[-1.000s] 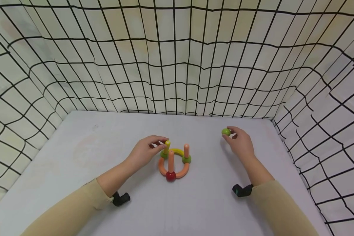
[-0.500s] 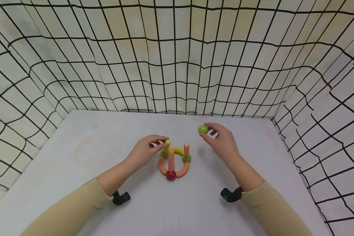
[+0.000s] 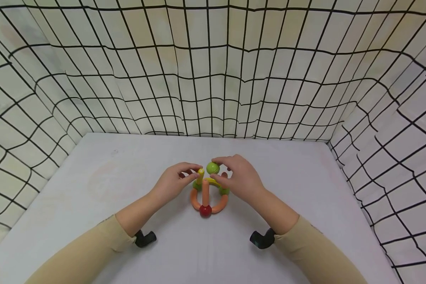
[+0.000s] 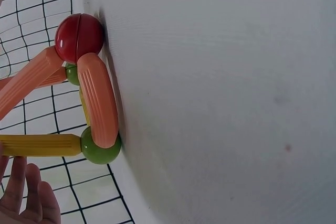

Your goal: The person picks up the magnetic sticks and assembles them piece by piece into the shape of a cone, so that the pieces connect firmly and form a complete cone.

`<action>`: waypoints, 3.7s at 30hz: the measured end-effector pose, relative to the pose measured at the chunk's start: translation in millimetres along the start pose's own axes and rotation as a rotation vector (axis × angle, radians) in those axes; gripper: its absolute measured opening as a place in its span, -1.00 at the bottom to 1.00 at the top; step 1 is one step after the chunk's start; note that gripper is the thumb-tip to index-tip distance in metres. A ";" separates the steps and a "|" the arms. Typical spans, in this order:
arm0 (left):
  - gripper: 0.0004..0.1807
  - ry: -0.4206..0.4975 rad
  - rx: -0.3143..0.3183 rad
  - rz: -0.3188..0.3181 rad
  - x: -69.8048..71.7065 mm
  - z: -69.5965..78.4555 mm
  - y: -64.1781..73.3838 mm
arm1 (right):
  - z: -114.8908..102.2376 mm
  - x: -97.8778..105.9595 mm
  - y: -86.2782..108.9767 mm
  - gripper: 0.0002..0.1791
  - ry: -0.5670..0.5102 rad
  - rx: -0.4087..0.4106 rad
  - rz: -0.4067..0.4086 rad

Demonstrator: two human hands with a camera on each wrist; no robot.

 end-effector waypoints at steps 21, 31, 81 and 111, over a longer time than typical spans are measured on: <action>-0.72 -0.002 -0.005 -0.002 -0.5 -0.2 0.6 | -14.0 -11.8 0.9 -0.56 0.110 0.141 0.049; -0.71 0.001 0.009 -0.007 0.7 0.8 0.7 | -11.2 -13.2 0.1 -0.53 0.096 0.131 0.050; -0.74 -0.077 -0.012 -0.106 -11.7 9.8 -2.1 | -9.3 -11.1 8.4 -0.53 0.029 0.170 0.085; -0.59 0.010 -0.101 -0.084 -6.3 17.0 3.8 | 8.7 -15.6 12.9 -0.52 -0.088 0.029 0.021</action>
Point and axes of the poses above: each hand's wrist, its own y-axis away from the middle knuckle, its own x-axis out of the back of the hand, z = x × y, the point moved 6 cm from there along -y, towards the middle knuckle, and after that the axes turned 13 degrees about y, right-handed, at the moved point
